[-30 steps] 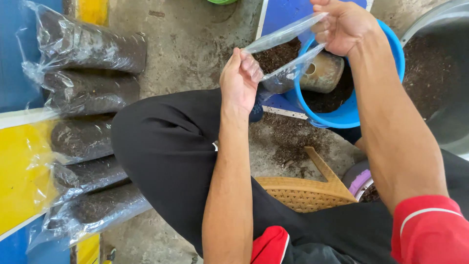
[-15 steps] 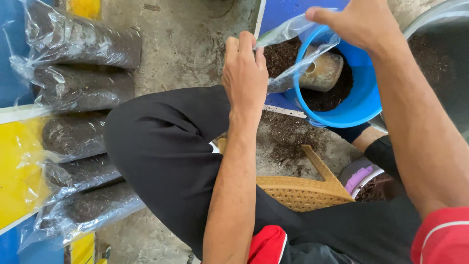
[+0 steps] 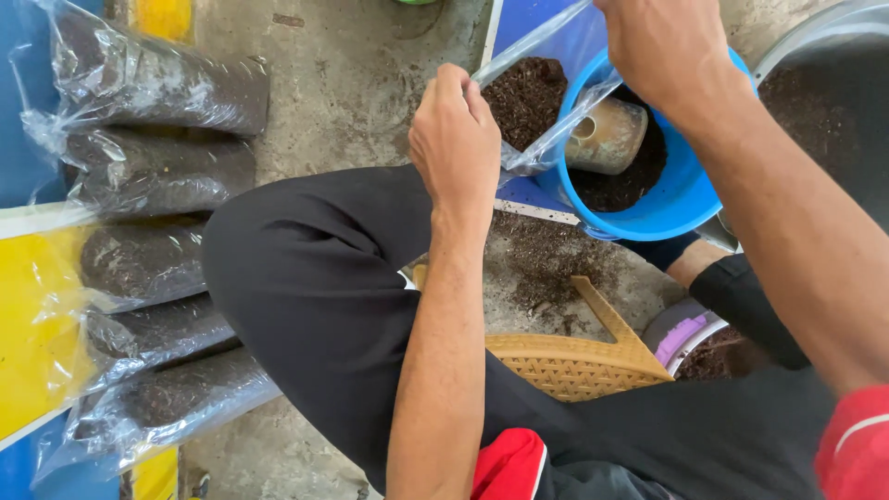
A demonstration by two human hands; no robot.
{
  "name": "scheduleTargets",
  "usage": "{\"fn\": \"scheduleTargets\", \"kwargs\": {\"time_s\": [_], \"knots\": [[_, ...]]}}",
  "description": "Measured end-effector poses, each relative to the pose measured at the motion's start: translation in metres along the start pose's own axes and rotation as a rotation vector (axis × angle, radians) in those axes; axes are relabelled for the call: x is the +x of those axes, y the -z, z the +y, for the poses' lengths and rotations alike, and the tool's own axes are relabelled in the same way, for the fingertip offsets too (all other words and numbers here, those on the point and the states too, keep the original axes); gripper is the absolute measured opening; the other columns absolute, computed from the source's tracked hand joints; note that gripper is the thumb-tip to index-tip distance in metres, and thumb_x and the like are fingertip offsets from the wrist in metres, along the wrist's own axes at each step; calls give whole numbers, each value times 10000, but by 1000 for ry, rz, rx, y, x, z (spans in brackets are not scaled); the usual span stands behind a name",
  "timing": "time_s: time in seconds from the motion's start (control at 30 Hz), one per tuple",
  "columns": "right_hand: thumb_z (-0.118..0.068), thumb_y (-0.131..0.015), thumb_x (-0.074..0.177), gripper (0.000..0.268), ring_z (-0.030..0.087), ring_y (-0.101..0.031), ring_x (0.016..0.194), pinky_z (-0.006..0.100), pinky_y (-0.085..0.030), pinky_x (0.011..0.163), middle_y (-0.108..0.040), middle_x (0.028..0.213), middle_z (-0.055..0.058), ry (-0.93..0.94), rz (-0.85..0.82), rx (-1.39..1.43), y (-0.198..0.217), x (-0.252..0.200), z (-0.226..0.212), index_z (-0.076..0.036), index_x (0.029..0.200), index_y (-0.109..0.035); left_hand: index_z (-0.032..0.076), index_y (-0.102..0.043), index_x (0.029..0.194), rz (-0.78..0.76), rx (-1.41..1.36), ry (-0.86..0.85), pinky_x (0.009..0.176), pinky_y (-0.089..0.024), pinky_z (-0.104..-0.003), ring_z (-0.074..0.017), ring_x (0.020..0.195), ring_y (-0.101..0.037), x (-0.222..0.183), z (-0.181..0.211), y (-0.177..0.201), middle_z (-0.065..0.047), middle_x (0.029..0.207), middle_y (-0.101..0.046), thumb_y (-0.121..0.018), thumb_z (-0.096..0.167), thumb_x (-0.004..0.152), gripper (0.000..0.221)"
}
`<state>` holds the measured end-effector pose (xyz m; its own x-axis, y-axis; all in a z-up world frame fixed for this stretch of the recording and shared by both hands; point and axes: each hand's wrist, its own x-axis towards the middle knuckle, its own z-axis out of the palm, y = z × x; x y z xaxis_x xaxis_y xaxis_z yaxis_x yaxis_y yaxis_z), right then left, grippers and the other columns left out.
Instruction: The person fills small plastic bags with soil using a scoop and a bucket.
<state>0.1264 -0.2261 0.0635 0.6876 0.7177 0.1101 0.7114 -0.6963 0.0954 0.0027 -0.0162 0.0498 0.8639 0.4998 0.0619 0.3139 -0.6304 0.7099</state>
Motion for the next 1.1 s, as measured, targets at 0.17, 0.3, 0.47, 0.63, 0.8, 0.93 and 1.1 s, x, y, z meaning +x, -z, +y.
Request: {"fn": "scheduleTargets", "kwargs": {"time_s": [0.17, 0.3, 0.47, 0.63, 0.8, 0.93, 1.1], "knots": [[-107, -697, 1018, 262, 342, -639, 1075, 455, -511, 946, -647, 1149, 170, 174, 181, 279, 76, 2, -58, 10, 1246, -642, 39, -470, 1033, 43, -60, -34, 640, -530, -483, -352, 792, -708, -1, 9, 6, -150, 927, -671, -671, 217, 926, 289], [-255, -757, 776, 404, 333, -653, 1038, 444, -523, 872, -669, 1090, 129, 434, 19, 318, 80, 8, -77, -32, 1104, -680, 72, -498, 996, 1, -57, -12, 659, -499, -538, -399, 807, -699, 1, 5, 1, -149, 853, -702, -637, 162, 990, 166], [-239, -714, 870, 142, 229, -663, 1026, 373, -538, 896, -685, 943, 5, 447, -474, 88, 58, -20, -69, -138, 970, -705, 86, -491, 951, 49, -81, 9, 623, -501, -543, -402, 725, -698, 7, -2, -1, -143, 725, -681, -653, 183, 974, 190], [-172, -706, 837, 192, 244, -675, 975, 381, -541, 851, -686, 921, 37, 389, -274, 100, 82, -36, -69, -105, 1016, -713, 84, -496, 951, 66, -78, -9, 621, -499, -540, -404, 716, -697, 8, 1, -2, -147, 713, -678, -677, 191, 957, 210], [-124, -712, 911, 229, 295, -667, 1005, 413, -541, 866, -712, 1054, 143, 168, 47, 344, 118, -54, -61, -39, 1121, -677, 76, -458, 974, 2, -130, 29, 580, -531, -490, -332, 647, -719, 4, 2, 3, -126, 688, -650, -709, 222, 915, 296], [-323, -727, 1040, 482, 307, -672, 1086, 436, -557, 855, -664, 1158, 176, -467, -69, 253, 83, -88, -32, -14, 1365, -551, 90, -452, 963, -11, -95, 16, 595, -527, -488, -312, 648, -719, 0, 0, -4, -102, 678, -655, -703, 193, 948, 271], [-371, -793, 834, 749, 402, -634, 1075, 495, -554, 810, -610, 1233, 229, -146, -241, 159, 37, -90, -47, -21, 1426, -495, 80, -465, 946, -8, -102, 16, 628, -510, -506, -336, 645, -707, 3, 9, 1, -95, 647, -663, -727, 179, 916, 282]]}}
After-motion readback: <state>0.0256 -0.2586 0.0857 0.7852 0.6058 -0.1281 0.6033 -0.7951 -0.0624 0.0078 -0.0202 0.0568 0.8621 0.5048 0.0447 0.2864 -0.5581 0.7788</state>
